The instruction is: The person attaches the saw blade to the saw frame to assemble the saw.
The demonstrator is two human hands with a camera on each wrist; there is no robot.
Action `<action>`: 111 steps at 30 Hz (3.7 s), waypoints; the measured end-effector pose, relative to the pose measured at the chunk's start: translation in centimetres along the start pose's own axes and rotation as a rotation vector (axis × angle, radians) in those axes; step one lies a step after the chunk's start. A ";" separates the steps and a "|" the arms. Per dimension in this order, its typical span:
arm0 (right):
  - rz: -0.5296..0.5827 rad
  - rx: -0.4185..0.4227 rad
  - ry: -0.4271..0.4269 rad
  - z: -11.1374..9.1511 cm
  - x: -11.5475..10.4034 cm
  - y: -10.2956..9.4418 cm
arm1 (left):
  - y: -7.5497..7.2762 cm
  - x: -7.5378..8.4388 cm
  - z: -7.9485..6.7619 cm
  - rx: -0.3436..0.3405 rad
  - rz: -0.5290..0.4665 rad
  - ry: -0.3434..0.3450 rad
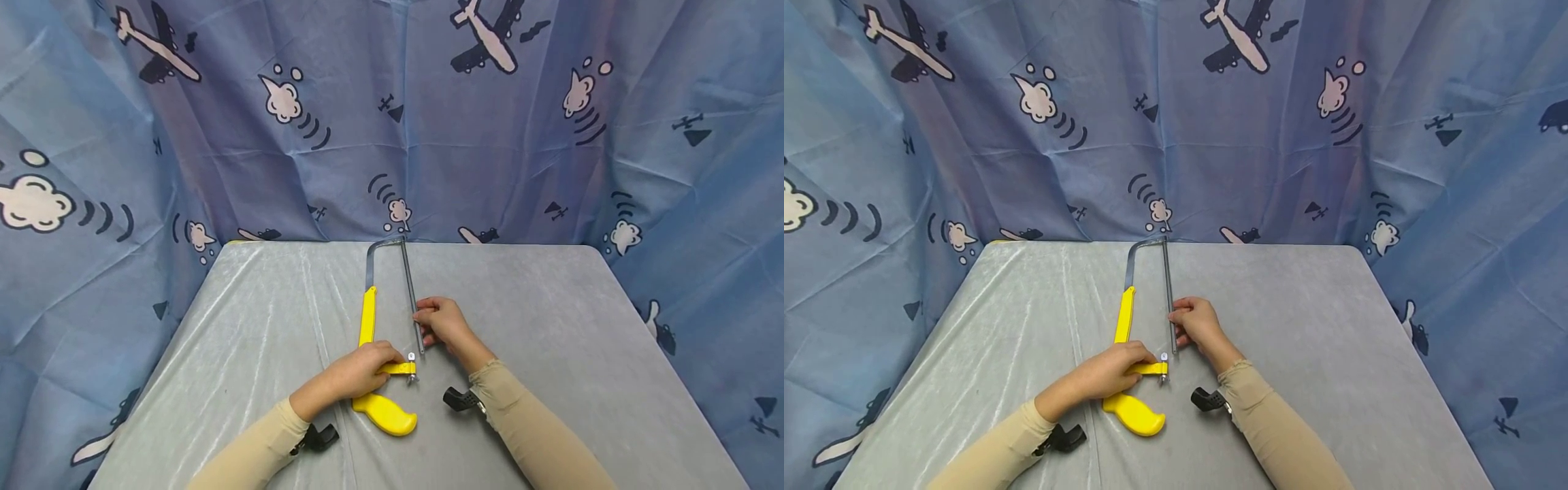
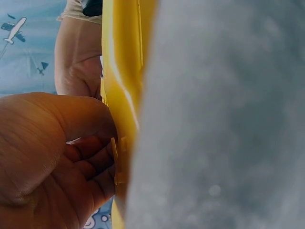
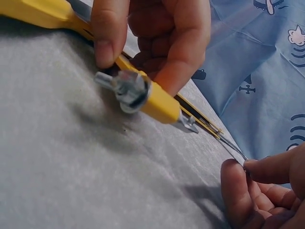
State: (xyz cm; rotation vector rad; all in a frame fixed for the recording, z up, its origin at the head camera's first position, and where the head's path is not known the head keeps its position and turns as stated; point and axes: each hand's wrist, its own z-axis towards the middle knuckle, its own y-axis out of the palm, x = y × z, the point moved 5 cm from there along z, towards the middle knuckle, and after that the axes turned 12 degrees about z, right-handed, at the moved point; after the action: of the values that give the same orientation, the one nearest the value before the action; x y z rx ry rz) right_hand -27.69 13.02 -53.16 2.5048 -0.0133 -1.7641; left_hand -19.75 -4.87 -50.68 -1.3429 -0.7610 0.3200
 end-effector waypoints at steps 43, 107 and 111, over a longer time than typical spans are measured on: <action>-0.071 -0.123 0.026 -1.4 0.1 -0.3 | -0.3 -0.1 0.1 0.032 -0.050 -0.030; -0.365 -0.564 0.056 -8.7 1.1 0.5 | 0.2 -0.1 0.0 0.085 -0.120 -0.071; -0.376 -0.542 0.024 -8.8 1.2 0.7 | 0.3 -0.1 0.0 0.088 -0.121 -0.068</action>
State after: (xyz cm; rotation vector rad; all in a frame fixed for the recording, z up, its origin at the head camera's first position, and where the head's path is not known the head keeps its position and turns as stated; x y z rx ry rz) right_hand -18.99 12.82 -51.28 2.2148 0.8633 -1.5614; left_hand -19.73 -4.88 -50.96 -1.2030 -0.8715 0.3004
